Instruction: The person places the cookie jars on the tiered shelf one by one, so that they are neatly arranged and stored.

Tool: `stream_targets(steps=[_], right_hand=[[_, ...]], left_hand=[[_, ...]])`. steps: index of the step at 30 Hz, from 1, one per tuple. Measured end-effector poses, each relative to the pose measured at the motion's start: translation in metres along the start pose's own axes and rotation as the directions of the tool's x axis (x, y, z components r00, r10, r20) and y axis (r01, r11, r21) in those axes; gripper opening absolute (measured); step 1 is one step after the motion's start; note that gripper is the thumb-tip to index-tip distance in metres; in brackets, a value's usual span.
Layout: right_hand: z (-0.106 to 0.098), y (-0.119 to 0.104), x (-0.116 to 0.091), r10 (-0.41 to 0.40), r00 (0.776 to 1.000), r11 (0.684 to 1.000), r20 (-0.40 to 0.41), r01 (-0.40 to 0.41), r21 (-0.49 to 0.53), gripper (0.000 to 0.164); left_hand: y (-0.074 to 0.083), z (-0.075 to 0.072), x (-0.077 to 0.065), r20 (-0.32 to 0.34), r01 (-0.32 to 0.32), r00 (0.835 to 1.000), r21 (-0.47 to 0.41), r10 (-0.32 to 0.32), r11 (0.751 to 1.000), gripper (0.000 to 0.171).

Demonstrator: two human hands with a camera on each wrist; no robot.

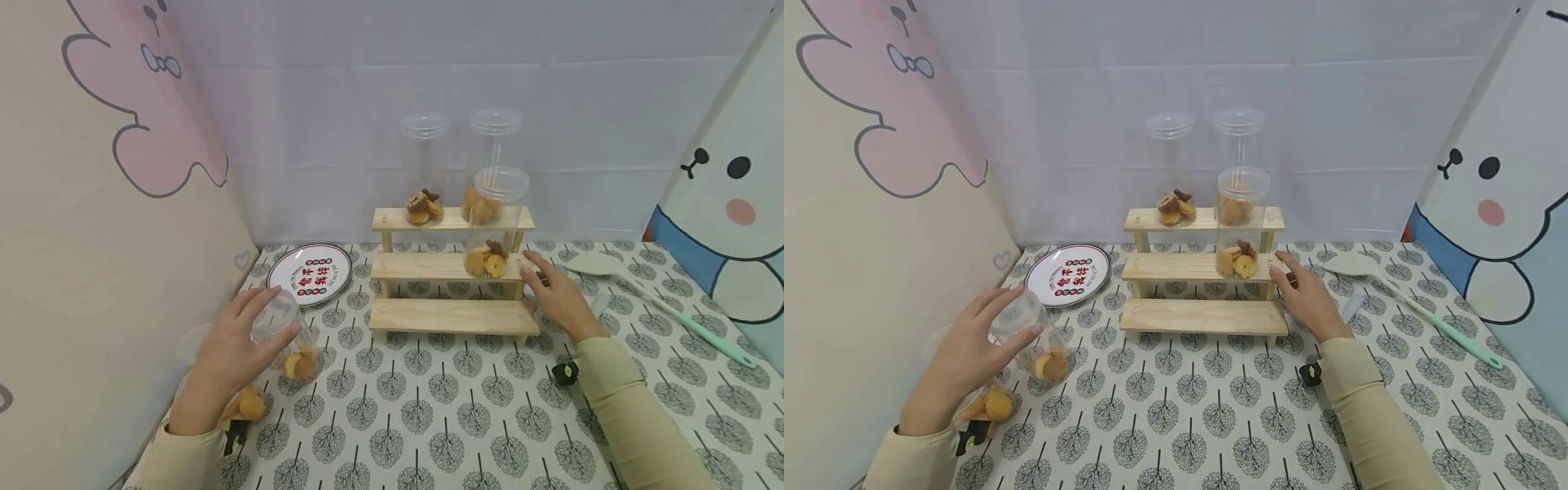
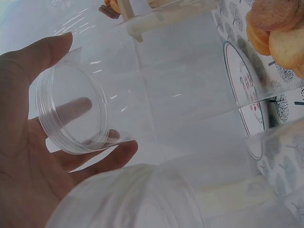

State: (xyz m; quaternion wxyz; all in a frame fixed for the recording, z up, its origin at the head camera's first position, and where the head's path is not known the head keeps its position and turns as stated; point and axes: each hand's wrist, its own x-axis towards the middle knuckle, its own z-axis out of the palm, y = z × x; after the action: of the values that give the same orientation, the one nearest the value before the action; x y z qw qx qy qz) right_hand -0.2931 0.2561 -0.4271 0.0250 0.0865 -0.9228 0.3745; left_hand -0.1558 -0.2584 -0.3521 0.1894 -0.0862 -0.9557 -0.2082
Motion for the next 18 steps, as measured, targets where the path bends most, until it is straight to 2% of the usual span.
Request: stream_targets(steps=[10, 18], right_hand=[[0.0015, 0.0017, 0.0011, -0.019, 1.000, 1.000, -0.016, 0.019, -0.005, 0.064], [0.0023, 0.0019, 0.0002, -0.030, 0.999, 0.999, -0.019, 0.030, -0.011, 0.063]], left_hand=[[0.0023, -0.0028, -0.0002, 0.053, 0.054, 0.997, 0.002, -0.054, 0.999, 0.073], [0.0024, -0.0018, -0.0006, 0.052, 0.057, 0.997, -0.003, -0.057, 0.998, 0.072]])
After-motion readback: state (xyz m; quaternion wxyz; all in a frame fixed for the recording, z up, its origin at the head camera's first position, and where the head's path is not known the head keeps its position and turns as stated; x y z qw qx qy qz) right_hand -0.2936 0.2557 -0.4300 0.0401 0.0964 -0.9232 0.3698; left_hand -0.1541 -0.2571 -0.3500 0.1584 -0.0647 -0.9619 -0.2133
